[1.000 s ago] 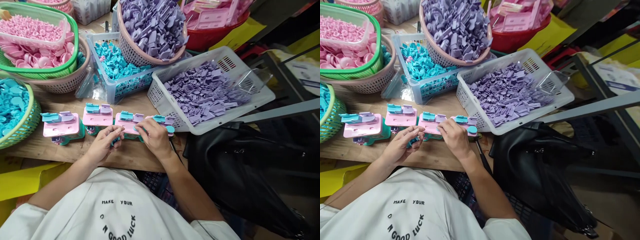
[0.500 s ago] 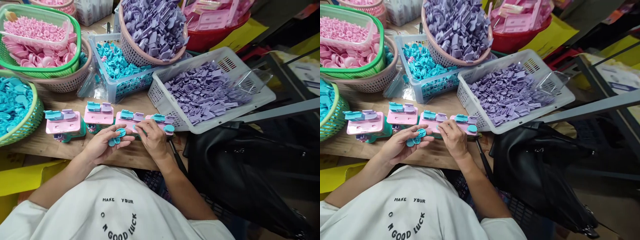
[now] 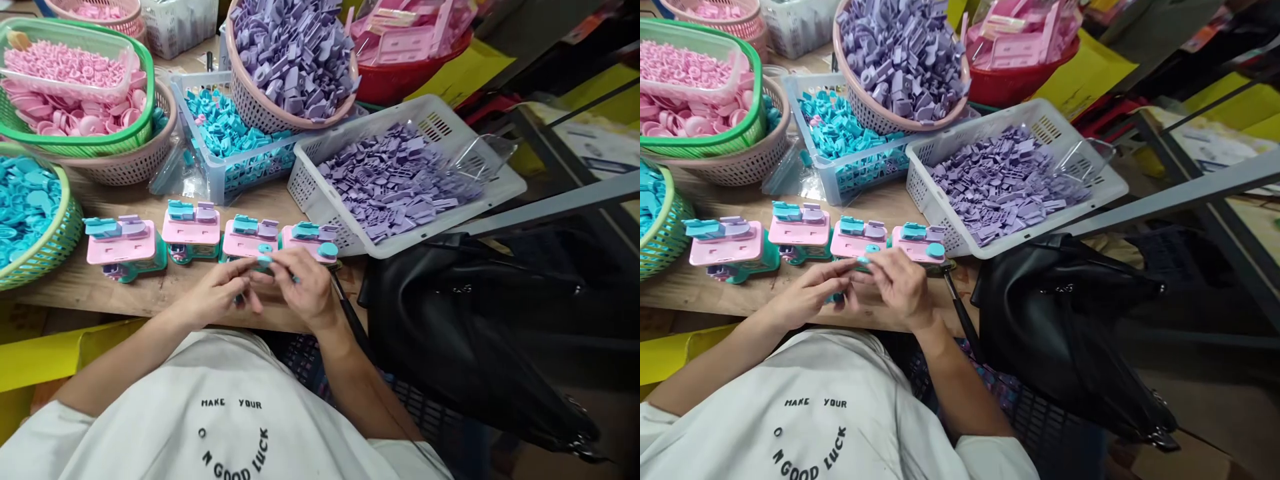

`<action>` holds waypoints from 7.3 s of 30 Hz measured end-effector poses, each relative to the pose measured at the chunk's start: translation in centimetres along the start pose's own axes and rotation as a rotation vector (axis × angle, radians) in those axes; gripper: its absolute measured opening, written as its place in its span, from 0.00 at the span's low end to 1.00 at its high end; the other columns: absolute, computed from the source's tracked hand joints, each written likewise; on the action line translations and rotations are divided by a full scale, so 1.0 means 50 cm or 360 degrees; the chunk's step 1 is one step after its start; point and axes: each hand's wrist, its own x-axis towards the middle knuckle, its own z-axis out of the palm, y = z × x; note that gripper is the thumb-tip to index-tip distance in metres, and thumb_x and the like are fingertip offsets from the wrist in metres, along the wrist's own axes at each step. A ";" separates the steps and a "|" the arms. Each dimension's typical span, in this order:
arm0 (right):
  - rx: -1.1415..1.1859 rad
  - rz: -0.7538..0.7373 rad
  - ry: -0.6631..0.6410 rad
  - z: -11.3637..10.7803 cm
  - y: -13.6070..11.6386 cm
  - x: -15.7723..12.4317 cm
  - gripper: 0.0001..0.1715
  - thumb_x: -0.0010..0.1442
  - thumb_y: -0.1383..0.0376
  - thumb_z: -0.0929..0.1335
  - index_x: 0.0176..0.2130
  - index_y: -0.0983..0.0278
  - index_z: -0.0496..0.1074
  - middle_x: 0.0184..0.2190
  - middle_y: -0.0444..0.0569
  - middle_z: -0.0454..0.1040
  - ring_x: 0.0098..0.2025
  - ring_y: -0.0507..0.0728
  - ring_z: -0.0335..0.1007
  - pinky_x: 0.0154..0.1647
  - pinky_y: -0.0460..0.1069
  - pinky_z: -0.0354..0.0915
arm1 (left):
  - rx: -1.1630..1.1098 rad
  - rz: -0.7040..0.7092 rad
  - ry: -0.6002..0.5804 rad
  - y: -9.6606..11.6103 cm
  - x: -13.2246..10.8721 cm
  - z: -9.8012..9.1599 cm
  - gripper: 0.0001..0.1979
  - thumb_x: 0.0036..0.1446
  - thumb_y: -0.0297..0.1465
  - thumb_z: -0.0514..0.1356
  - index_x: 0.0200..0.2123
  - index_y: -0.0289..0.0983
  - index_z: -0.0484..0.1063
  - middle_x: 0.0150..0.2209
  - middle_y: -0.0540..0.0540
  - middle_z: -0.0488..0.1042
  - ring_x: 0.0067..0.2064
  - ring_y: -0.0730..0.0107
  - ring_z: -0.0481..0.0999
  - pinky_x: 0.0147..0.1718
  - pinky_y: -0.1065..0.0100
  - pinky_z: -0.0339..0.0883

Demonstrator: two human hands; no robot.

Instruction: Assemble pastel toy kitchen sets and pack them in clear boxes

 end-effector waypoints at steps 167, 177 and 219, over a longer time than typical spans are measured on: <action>-0.0148 -0.0574 -0.0520 0.169 -0.118 0.048 0.13 0.66 0.62 0.69 0.50 0.61 0.75 0.48 0.51 0.78 0.52 0.58 0.68 0.50 0.54 0.59 | -0.1725 -0.0089 0.0560 -0.072 -0.070 -0.095 0.25 0.72 0.41 0.45 0.51 0.29 0.74 0.37 0.39 0.79 0.36 0.68 0.79 0.29 0.73 0.71; -0.0238 -0.0425 -0.0519 0.158 -0.096 0.051 0.07 0.66 0.63 0.69 0.43 0.60 0.77 0.43 0.49 0.78 0.48 0.58 0.68 0.47 0.54 0.59 | -0.1703 -0.0080 0.0656 -0.062 -0.068 -0.086 0.24 0.71 0.42 0.48 0.47 0.28 0.75 0.39 0.38 0.78 0.36 0.68 0.78 0.32 0.72 0.72; -0.0257 -0.0388 0.0160 0.202 -0.014 0.077 0.07 0.64 0.69 0.70 0.43 0.61 0.76 0.38 0.50 0.81 0.40 0.56 0.78 0.44 0.52 0.75 | 0.1078 0.0311 0.0840 -0.105 -0.045 -0.082 0.28 0.60 0.23 0.53 0.63 0.37 0.65 0.45 0.39 0.68 0.43 0.57 0.72 0.48 0.61 0.67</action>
